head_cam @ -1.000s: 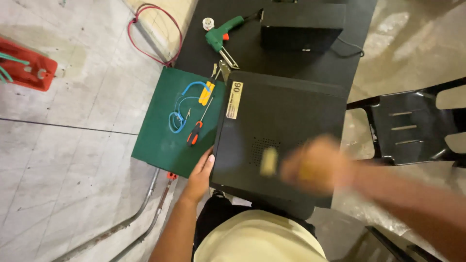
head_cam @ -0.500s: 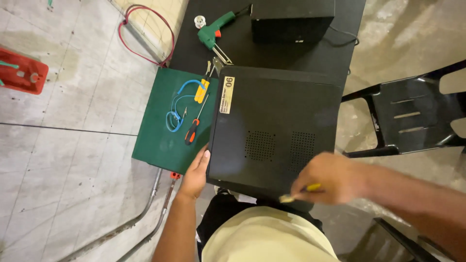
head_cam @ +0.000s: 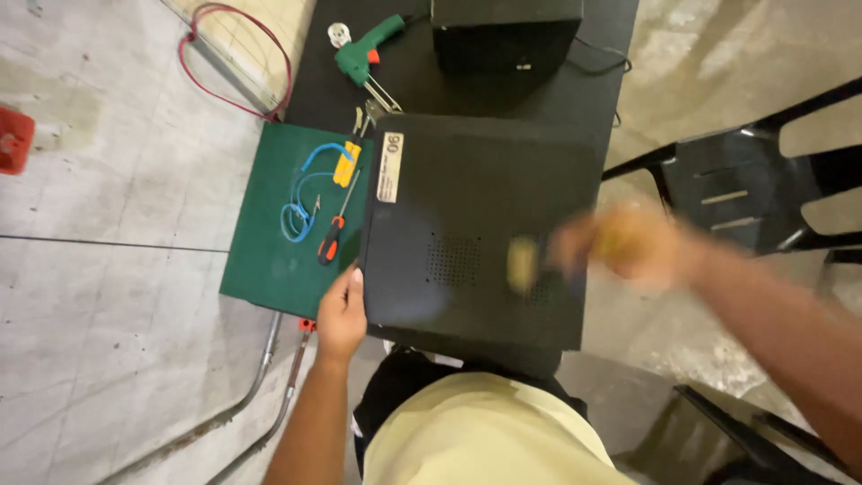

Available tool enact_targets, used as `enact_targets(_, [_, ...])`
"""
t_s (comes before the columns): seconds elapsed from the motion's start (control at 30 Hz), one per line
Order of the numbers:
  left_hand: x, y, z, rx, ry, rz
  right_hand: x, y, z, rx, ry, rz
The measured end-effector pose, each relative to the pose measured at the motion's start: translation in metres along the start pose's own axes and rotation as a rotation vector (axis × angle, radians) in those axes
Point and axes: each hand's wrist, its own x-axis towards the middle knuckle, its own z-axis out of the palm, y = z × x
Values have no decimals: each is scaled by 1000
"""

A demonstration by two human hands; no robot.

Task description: Closing the side panel of a desktop computer case, securing it with screws, and cleaning the exterior with a brush.

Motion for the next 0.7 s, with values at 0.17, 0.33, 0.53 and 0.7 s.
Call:
enact_targets(0.17, [10,7,-8,58,-34,81,31,-56,-65,-159,440,1153])
enact_targets(0.33, [32,-15,-7,59,-33,155,-25,-38,7,-208,-243,456])
enact_targets(0.53, [54,-15,-10,58,-44,305,13,-51,-54,-144,265,1052])
enact_targets(0.7, [52,-10,-10,35,-43,292,29,-74,-51,-255,583,1313])
